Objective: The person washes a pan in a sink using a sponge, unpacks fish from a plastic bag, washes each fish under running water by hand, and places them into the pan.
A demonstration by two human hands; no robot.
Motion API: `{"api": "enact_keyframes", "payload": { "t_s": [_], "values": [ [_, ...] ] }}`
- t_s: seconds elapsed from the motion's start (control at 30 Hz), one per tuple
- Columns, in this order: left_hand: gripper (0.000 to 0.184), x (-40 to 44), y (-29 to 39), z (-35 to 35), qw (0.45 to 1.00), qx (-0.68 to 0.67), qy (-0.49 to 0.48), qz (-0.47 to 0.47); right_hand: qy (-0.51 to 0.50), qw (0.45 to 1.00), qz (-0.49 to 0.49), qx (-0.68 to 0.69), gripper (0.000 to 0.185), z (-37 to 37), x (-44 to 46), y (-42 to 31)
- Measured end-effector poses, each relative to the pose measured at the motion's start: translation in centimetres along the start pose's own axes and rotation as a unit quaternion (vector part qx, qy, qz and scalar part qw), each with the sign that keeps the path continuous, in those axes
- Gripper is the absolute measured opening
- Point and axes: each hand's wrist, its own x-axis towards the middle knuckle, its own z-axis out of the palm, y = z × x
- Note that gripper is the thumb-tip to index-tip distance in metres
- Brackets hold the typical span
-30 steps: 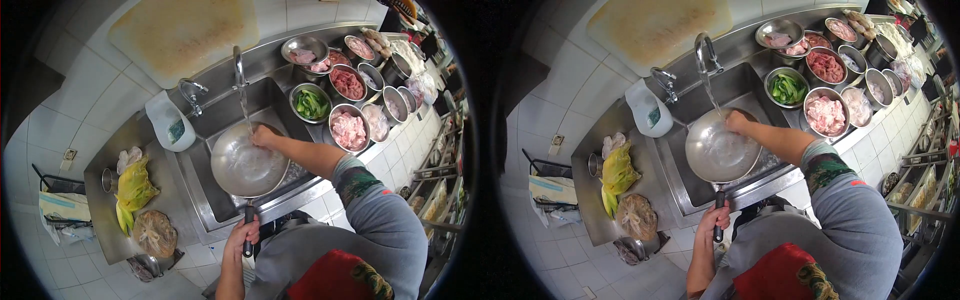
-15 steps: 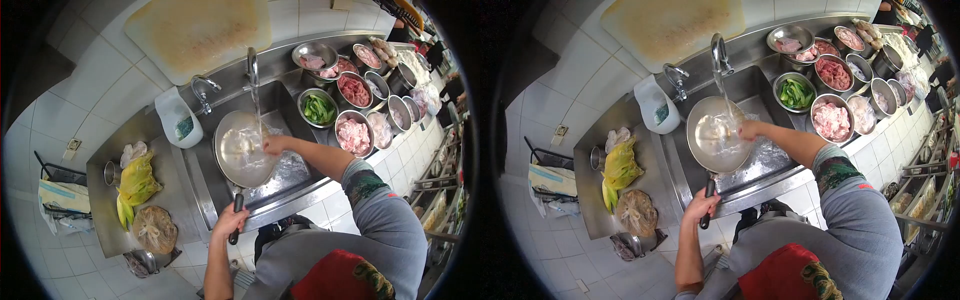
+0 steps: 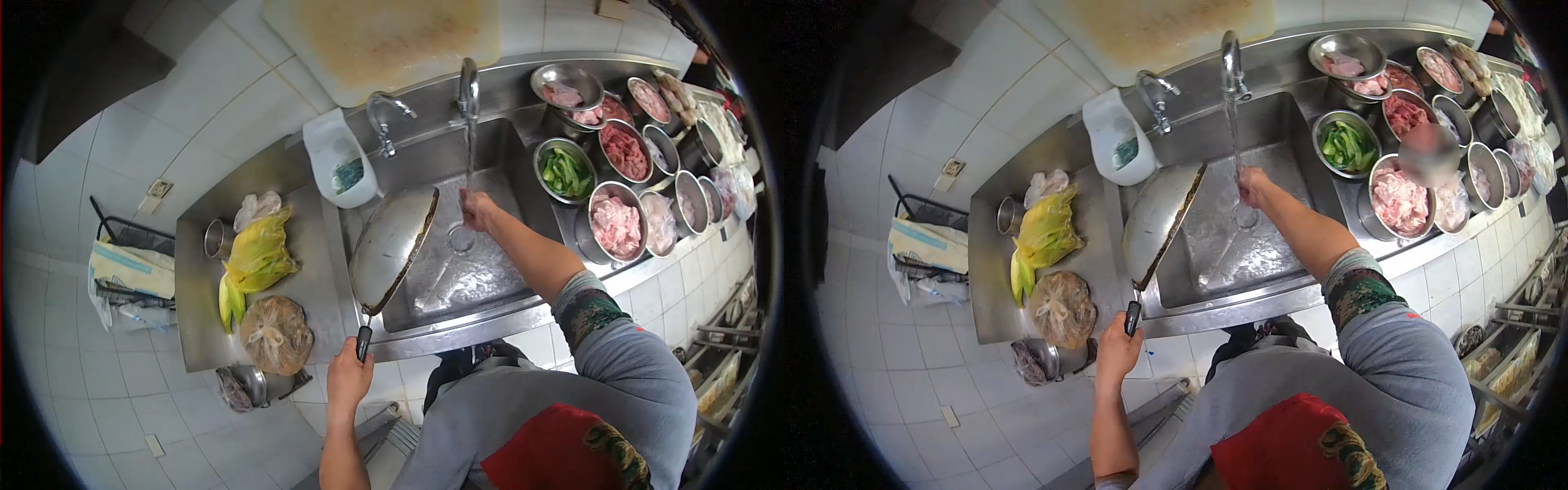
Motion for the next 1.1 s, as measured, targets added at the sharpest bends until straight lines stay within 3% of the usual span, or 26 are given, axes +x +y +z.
{"api": "enact_keyframes", "payload": {
  "t_s": [0.03, 0.13, 0.17, 0.23, 0.3, 0.37, 0.43, 0.63, 0.8, 0.87, 0.93, 1.03, 1.1],
  "values": [
    [0.025, -0.4, -0.3, -0.2, 1.0, -0.006, 0.01, -0.003, 0.001, 0.999, 0.023, 0.032, 0.03, -0.1, -0.4, -0.3],
    [0.024, -1.5, -2.7, -0.4, 0.999, -0.029, 0.044, 0.005, -0.065, 0.996, 0.039, 0.036, 0.021, -0.5, 2.4, 0.8],
    [0.024, -1.9, -3.7, -0.3, 0.998, -0.038, 0.057, 0.013, -0.109, 0.994, -0.002, -0.012, 0.017, -0.6, 2.2, 0.8],
    [0.022, -2.6, -5.4, -0.4, 0.982, -0.171, 0.003, -0.083, -0.088, 0.996, 0.005, 0.025, 0.016, -0.5, 1.6, 0.3],
    [0.02, -3.6, -6.8, -1.0, 0.935, -0.32, -0.047, -0.149, -0.069, 0.996, 0.01, 0.052, 0.011, -0.3, 0.5, -0.3],
    [0.018, -3.7, -6.7, -0.7, 0.852, -0.483, -0.106, -0.171, -0.098, 0.995, -0.003, -0.012, 0.007, -1.4, 0.7, -0.9],
    [0.017, -3.3, -6.5, 0.7, 0.802, -0.55, -0.141, -0.184, -0.117, 0.991, -0.026, -0.064, 0.006, -2.5, -0.4, -2.3],
    [0.017, 0.0, -1.3, 6.6, 0.68, -0.654, -0.299, -0.144, -0.121, 0.985, -0.091, -0.086, 0.006, -2.7, -6.5, -6.4],
    [0.015, 2.6, 4.0, 9.3, 0.607, -0.673, -0.404, -0.122, -0.13, 0.972, -0.165, -0.105, 0.006, -2.5, -1.1, -2.3],
    [0.016, 3.2, 5.2, 9.2, 0.624, -0.649, -0.42, -0.111, -0.114, 0.936, -0.29, -0.161, 0.008, -1.0, -2.4, -0.4],
    [0.017, 3.9, 6.4, 8.2, 0.652, -0.622, -0.423, -0.099, -0.172, 0.968, -0.163, -0.084, 0.013, 1.4, -4.6, -0.2],
    [0.015, 4.9, 6.5, 7.9, 0.706, -0.589, -0.387, -0.071, -0.331, 0.928, -0.127, -0.116, 0.023, 1.1, -5.3, 2.2],
    [0.018, 5.4, 6.0, 7.2, 0.772, -0.532, -0.346, -0.042, -0.343, 0.889, -0.096, -0.289, 0.022, -0.1, -5.8, 3.1]
  ]
}}
